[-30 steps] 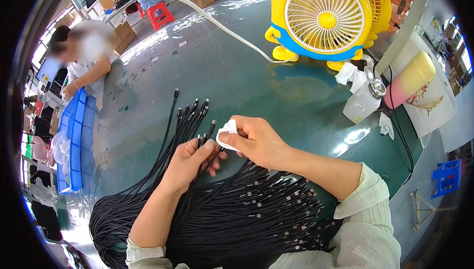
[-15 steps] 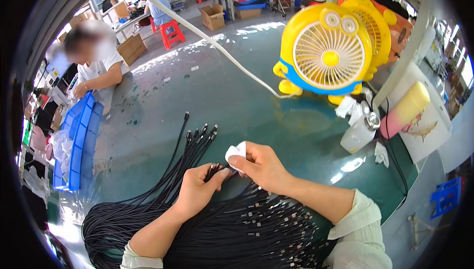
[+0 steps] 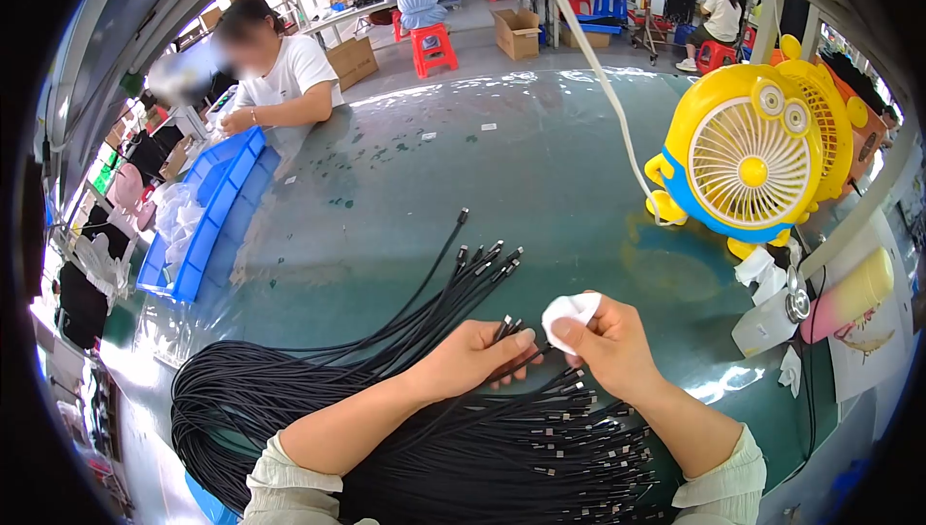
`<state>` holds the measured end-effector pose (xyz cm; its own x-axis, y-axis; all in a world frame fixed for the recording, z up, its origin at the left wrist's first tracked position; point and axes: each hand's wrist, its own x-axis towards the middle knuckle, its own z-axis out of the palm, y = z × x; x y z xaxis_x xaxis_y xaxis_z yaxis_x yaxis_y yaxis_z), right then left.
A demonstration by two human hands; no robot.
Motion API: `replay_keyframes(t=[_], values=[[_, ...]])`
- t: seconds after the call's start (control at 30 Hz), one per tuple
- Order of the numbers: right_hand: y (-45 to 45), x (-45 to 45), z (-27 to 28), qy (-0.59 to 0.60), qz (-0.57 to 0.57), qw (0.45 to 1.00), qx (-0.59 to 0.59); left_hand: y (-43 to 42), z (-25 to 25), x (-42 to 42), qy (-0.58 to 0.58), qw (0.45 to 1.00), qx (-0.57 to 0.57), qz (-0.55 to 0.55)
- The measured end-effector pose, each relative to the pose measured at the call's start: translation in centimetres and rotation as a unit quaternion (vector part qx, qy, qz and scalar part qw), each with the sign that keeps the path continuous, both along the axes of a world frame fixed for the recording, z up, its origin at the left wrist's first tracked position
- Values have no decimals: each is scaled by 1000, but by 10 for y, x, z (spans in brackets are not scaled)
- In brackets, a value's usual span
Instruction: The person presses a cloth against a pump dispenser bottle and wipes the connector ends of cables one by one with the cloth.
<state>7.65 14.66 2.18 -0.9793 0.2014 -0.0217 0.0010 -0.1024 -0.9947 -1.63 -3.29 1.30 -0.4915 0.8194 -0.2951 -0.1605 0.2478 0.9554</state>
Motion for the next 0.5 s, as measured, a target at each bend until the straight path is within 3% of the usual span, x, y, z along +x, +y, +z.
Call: replay_keyframes(t=[0.13, 0.43, 0.5], values=[[11, -8, -17, 1, -38, 995, 87, -7, 19, -10, 138, 986, -90, 0], [17, -13, -22, -19, -64, 957, 283, -17, 22, -23, 180, 972, -140, -58], [19, -15, -27, -30, -64, 961, 266, -16, 29, -20, 157, 973, -150, -77]])
